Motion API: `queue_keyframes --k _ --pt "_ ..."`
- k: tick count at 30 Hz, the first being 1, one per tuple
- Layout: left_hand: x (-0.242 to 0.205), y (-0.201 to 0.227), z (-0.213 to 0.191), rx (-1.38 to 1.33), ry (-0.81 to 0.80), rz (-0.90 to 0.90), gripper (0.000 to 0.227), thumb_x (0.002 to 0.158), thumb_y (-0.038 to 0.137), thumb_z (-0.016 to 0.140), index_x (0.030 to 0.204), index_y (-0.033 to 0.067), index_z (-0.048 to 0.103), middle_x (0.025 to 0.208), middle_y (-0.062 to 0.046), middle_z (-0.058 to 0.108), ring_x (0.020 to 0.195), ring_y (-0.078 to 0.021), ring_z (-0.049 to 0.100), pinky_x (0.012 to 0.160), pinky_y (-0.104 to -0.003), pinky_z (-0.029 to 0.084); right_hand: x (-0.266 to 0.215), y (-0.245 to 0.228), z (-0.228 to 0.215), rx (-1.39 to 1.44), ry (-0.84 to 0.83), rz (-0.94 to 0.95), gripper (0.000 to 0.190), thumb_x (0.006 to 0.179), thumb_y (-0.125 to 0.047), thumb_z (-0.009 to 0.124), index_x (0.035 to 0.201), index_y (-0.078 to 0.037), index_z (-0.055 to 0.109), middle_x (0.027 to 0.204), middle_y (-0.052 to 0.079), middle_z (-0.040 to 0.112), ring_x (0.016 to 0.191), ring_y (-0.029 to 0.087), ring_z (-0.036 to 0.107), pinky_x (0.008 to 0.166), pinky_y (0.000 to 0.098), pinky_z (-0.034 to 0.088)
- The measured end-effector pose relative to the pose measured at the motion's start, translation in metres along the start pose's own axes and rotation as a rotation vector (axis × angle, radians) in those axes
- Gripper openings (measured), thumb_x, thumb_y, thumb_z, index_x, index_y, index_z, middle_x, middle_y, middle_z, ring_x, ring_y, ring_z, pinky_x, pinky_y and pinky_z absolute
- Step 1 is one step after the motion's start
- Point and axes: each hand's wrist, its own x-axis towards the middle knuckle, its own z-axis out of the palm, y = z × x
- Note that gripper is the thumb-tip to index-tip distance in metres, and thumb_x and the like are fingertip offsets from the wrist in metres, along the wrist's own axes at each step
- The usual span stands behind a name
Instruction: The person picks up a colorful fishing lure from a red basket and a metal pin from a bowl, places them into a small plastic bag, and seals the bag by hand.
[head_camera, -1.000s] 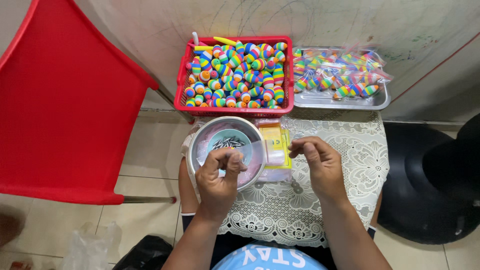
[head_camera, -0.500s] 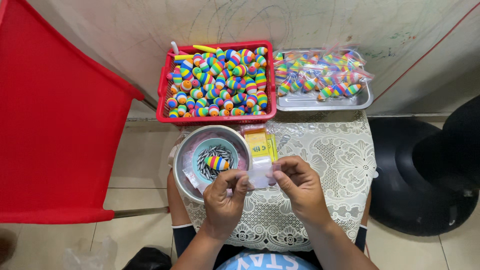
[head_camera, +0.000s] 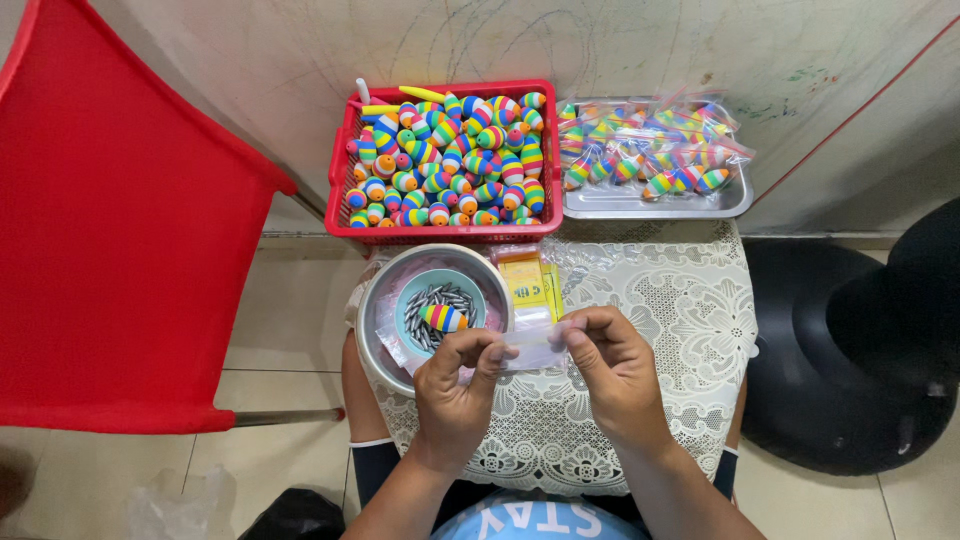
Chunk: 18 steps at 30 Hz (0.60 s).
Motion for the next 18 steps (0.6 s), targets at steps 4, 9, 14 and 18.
queue_keyframes --k 4,9,14,18 --pt "-0.003 0.007 0.0 -0.005 0.01 -0.059 0.018 0.101 0.027 0.061 0.109 0.0106 0.065 0.09 -0.003 0.078 0.073 -0.015 0.076 0.065 -0.026 0.066 -0.005 0.002 0.004 0.008 -0.003 -0.009 0.009 0.1 -0.01 0.064 0.107 -0.004 0.064 0.095 0.009 0.07 0.088 0.016 0.067 0.083 0.0276 0.055" --pt "0.002 0.016 -0.014 0.207 0.033 0.2 0.055 0.102 0.044 0.058 0.141 0.0075 0.044 0.144 -0.019 0.055 0.138 -0.0338 0.055 0.119 -0.047 0.045 -0.007 -0.003 0.003 -0.116 0.072 -0.061 0.003 0.099 -0.008 0.067 0.1 -0.007 0.065 0.1 0.004 0.068 0.092 0.012 0.063 0.082 0.0234 0.05" --pt "0.008 0.027 -0.023 0.629 -0.002 0.451 0.06 0.096 0.043 0.075 0.138 0.0128 0.045 0.152 -0.012 0.051 0.151 -0.0366 0.038 0.131 -0.061 0.014 0.0 -0.018 0.002 -0.321 0.054 -0.207 0.004 0.102 -0.009 0.062 0.104 -0.005 0.062 0.102 0.009 0.063 0.101 0.019 0.062 0.093 0.0289 0.051" --pt "0.026 0.051 -0.015 0.695 -0.234 0.517 0.068 0.099 0.04 0.077 0.149 0.0094 0.043 0.157 -0.012 0.049 0.155 -0.04 0.033 0.13 -0.065 0.02 -0.003 -0.023 0.007 -0.342 0.06 -0.155 0.007 0.101 -0.012 0.064 0.105 -0.007 0.063 0.101 0.005 0.065 0.094 0.013 0.064 0.086 0.0248 0.051"
